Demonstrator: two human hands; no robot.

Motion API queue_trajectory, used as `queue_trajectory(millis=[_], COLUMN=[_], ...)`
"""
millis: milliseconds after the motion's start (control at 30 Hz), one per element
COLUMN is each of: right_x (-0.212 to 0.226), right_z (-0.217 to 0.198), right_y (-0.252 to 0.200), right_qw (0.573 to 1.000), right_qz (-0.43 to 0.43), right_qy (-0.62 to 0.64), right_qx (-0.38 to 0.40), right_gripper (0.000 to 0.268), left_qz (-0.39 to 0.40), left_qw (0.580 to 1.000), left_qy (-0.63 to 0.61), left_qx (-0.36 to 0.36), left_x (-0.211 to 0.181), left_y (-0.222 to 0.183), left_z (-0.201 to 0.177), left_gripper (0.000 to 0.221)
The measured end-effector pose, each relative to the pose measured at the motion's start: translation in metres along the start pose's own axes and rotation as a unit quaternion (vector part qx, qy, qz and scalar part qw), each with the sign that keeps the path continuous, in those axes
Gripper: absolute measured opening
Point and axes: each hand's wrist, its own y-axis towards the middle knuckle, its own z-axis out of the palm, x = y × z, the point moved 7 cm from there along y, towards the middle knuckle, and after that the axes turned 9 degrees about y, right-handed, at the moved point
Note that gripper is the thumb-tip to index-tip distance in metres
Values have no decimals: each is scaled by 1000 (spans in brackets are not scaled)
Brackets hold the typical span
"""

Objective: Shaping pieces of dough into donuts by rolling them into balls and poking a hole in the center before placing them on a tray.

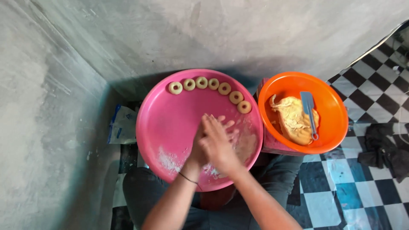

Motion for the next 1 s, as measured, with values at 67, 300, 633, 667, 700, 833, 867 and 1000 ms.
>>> queue_trajectory(millis=[67, 300, 633, 667, 700, 833, 867, 1000], right_x=[5, 42, 79, 86, 86, 66, 53, 11], right_z=[37, 14, 73, 78, 78, 83, 83, 79], right_y=[-22, -21, -35, -42, -45, -42, -38, -6], right_qw=[951, 961, 968, 971, 970, 976, 979, 978], right_qz=[-102, -199, -178, -156, -157, -140, -117, -129], right_qy=[-256, -189, -133, -122, -123, -97, -103, -123], right_qx=[144, 35, 115, 136, 137, 137, 132, 109], right_gripper=[66, 46, 81, 87, 87, 80, 82, 75], left_qz=[-172, -406, -106, -59, -57, -119, -125, -172], left_qw=[683, 751, 711, 681, 681, 752, 775, 670], left_qy=[-706, -465, -692, -728, -728, -643, -612, -712], left_qx=[-81, -235, -68, -52, -53, -79, -93, -122], left_x=[34, -6, -59, -64, -61, -46, -44, 13], left_y=[-32, -54, -40, -40, -41, -38, -36, -58], left_z=[26, -37, -32, -42, -43, -43, -43, -13], left_gripper=[57, 23, 81, 73, 73, 78, 82, 80])
